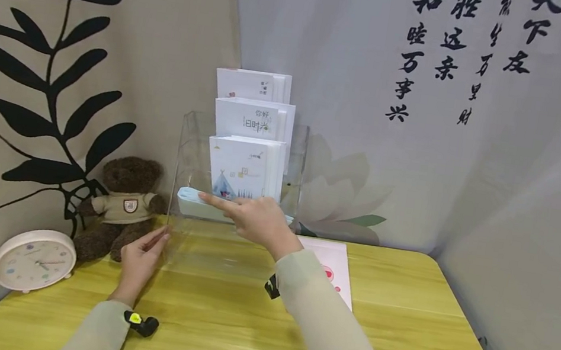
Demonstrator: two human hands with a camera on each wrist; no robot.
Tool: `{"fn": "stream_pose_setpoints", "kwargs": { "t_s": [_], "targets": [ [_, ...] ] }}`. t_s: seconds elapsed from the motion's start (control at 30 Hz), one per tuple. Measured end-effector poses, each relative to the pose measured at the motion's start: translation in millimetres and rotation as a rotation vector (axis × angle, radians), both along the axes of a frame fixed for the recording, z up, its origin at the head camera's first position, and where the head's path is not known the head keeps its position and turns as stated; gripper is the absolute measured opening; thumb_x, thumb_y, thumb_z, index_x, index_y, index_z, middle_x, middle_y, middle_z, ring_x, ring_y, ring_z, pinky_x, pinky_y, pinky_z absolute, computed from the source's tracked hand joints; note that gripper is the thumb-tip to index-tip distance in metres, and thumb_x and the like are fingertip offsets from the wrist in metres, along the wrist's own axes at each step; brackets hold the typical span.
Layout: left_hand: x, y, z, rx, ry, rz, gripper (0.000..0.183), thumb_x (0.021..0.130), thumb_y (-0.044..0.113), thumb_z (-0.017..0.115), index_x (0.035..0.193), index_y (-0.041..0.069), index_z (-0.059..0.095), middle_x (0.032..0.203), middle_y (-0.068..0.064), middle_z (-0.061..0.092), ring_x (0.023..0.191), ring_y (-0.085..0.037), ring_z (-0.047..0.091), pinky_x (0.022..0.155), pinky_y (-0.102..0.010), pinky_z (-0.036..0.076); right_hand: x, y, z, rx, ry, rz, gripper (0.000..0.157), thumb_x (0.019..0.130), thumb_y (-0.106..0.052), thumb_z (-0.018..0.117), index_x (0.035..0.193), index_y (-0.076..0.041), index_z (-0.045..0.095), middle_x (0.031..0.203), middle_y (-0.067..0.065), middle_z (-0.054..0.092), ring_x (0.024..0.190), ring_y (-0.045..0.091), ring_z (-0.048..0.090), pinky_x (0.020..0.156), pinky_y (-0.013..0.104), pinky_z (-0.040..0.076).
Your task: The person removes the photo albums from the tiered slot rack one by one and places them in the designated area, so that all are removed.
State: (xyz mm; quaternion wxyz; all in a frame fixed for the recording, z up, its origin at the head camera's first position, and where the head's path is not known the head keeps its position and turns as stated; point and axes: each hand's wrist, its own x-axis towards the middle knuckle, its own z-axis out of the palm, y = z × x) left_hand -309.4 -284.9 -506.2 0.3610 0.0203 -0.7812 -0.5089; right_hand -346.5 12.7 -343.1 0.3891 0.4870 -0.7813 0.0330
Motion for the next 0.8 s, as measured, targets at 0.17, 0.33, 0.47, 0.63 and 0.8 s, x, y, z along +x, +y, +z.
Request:
{"fn": "stream_pose_setpoints", "kwargs": {
  "t_s": [0.17,0.33,0.47,0.63,0.8],
  "targets": [
    [1.0,1,-1.8,-0.005,-0.004,0.006,0.028,0.095,0.030,0.073,0.122,0.021,0.076,0.109,0.001,0.076,0.088,0.009,0.065,0.071,-0.007,0.051,4.2,5,1.9,-0.014,0.046,-0.003,0.052,0.101,-0.030,0.064,0.150,-0.040,0.048,0.064,-0.011,0.056,0.046,0.006,0.022,0.039,0.024,0.030],
    [-0.1,1,-0.8,-0.021,0.001,0.017,0.029,0.095,0.031,0.073,0.122,0.019,0.076,0.108,-0.001,0.076,0.086,0.011,0.064,0.070,-0.006,0.050,8.8,10,7.6,-0.039,0.050,0.005,0.055,0.100,-0.025,0.066,0.151,-0.038,0.047,0.062,-0.010,0.051,0.046,0.006,0.022,0.039,0.023,0.028],
    [-0.9,-1,-1.3,-0.020,0.004,0.026,0.028,0.094,0.027,0.074,0.121,0.017,0.076,0.108,-0.001,0.076,0.085,0.013,0.063,0.070,-0.006,0.049,12.8,12,11.7,-0.089,0.019,0.033,0.056,0.099,-0.023,0.067,0.150,-0.037,0.048,0.066,-0.011,0.059,0.047,0.005,0.023,0.040,0.022,0.027],
    [-1.6,-2,-1.3,-0.032,0.018,0.022,0.028,0.095,0.026,0.074,0.121,0.016,0.076,0.108,-0.002,0.076,0.084,0.014,0.063,0.069,-0.006,0.049,20.4,16,10.6,-0.221,-0.029,0.081,0.057,0.098,-0.022,0.068,0.150,-0.036,0.049,0.082,-0.010,0.071,0.046,0.005,0.025,0.041,0.021,0.026],
    [-1.7,0,-0.2,-0.025,0.022,0.012,0.028,0.094,0.025,0.074,0.120,0.016,0.076,0.107,-0.002,0.076,0.083,0.014,0.063,0.069,-0.006,0.049,29.6,20,9.1,-0.310,-0.025,0.104,0.060,0.097,-0.023,0.070,0.151,-0.035,0.048,0.081,-0.008,0.072,0.047,0.004,0.025,0.040,0.020,0.025]
  ]
}}
